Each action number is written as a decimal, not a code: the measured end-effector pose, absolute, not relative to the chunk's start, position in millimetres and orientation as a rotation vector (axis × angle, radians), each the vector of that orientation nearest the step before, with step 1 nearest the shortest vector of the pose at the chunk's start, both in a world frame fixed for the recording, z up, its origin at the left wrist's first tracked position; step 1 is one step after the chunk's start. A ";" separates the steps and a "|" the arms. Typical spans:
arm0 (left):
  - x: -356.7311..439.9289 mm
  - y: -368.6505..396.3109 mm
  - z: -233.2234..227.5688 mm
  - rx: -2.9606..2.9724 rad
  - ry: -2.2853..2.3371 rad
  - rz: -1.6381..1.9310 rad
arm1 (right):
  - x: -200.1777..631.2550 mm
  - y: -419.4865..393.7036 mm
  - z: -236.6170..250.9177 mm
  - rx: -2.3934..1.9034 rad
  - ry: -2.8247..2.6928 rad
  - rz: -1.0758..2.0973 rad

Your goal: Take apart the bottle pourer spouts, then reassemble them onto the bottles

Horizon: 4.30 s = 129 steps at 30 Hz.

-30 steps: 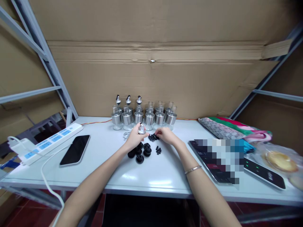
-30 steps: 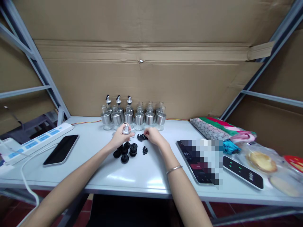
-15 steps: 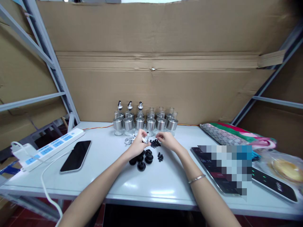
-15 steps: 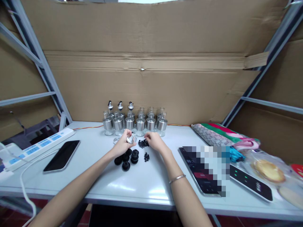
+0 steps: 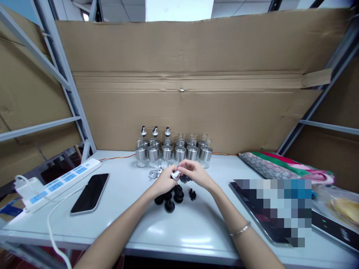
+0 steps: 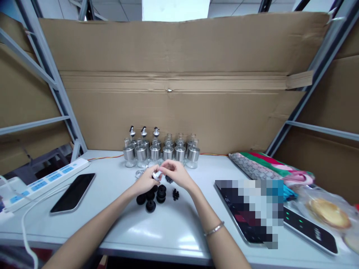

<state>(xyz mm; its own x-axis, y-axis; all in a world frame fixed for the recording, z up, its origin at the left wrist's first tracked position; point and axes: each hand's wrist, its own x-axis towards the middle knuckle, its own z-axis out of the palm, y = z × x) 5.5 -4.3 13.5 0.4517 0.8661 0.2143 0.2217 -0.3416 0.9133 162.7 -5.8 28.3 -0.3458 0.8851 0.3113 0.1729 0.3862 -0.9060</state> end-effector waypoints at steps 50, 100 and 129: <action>0.1 -8.4 10.7 2.403 0.984 1.097 | 164.7 0.9 21.7 -1.257 -1.876 0.383; -16.7 10.9 12.9 2.874 0.958 1.317 | 204.8 6.5 9.0 -1.586 -2.181 1.217; -0.8 -0.2 9.7 2.049 0.815 1.325 | 166.7 -2.7 16.6 -0.941 -1.483 1.234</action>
